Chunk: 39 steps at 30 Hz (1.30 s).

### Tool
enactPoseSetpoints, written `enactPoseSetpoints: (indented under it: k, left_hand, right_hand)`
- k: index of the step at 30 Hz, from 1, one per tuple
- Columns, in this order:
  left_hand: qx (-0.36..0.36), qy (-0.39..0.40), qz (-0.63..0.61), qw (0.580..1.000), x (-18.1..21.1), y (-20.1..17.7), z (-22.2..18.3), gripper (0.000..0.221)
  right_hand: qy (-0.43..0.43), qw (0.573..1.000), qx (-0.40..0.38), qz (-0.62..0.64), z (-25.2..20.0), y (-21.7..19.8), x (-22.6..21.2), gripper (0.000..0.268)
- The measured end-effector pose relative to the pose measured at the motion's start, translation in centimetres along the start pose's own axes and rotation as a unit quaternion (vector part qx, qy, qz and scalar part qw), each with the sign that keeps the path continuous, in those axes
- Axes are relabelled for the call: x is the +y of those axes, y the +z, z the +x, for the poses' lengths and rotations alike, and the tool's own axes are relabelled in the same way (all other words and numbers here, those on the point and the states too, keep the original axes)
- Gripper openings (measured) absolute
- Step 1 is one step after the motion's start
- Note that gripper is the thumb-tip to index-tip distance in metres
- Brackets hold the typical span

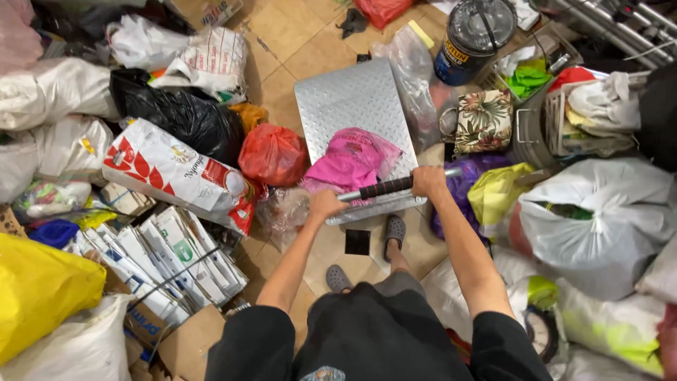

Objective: Weighing bags of recyclables using a digital scale and recording the data in a business ledger.

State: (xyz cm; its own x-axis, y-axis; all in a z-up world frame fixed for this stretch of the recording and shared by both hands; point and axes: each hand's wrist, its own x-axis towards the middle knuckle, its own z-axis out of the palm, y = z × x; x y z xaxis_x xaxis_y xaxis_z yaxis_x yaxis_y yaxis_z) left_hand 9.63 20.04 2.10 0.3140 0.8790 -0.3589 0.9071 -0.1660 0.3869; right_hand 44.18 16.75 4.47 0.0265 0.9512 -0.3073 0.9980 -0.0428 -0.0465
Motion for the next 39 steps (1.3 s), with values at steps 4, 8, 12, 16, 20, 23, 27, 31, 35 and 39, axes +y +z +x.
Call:
enactPoseSetpoints:
  k: [4,8,12,16,20,23,27,31,35,39]
  left_hand:
    - [-0.011,-0.004,-0.035,0.999,2.8,-3.5,3.5,0.042]
    - [0.033,-0.021,-0.065,0.997,4.5,-5.7,8.2,0.045]
    - [0.011,-0.08,-0.018,0.997,4.8,-6.9,12.4,0.047]
    - [-0.002,-0.108,0.019,0.994,4.5,-9.1,17.9,0.051]
    - [0.002,-0.13,-0.008,0.991,5.6,-13.0,22.1,0.05]
    - [0.039,-0.118,-0.015,0.992,4.8,-15.0,26.2,0.048]
    - [0.038,-0.109,-0.008,0.993,3.0,-17.4,32.4,0.047]
    - [0.044,-0.105,0.011,0.993,2.0,-21.0,37.7,0.055]
    - [0.043,-0.121,-0.017,0.992,1.7,-23.4,42.2,0.057]
    - [0.037,-0.129,-0.015,0.991,0.3,-25.4,47.3,0.061]
  right_hand:
    - [-0.051,0.999,-0.006,0.002,7.0,0.1,2.6,0.021]
    - [-0.098,0.993,0.062,0.026,11.3,-1.9,4.9,0.015]
    - [-0.12,0.991,0.044,0.044,16.2,-5.3,5.4,0.014]
    - [-0.125,0.99,0.051,0.034,21.7,-7.6,5.9,0.015]
    - [-0.13,0.99,0.03,0.04,28.0,-9.1,6.4,0.019]
    - [-0.139,0.989,0.03,0.037,32.6,-11.3,6.3,0.019]
    - [-0.143,0.988,0.037,0.043,38.8,-14.2,6.0,0.022]
    - [-0.153,0.986,0.062,0.027,44.3,-16.1,5.6,0.024]
    - [-0.153,0.987,0.05,0.025,49.5,-17.8,5.5,0.021]
    - [-0.158,0.986,0.062,0.01,55.3,-19.8,5.2,0.023]
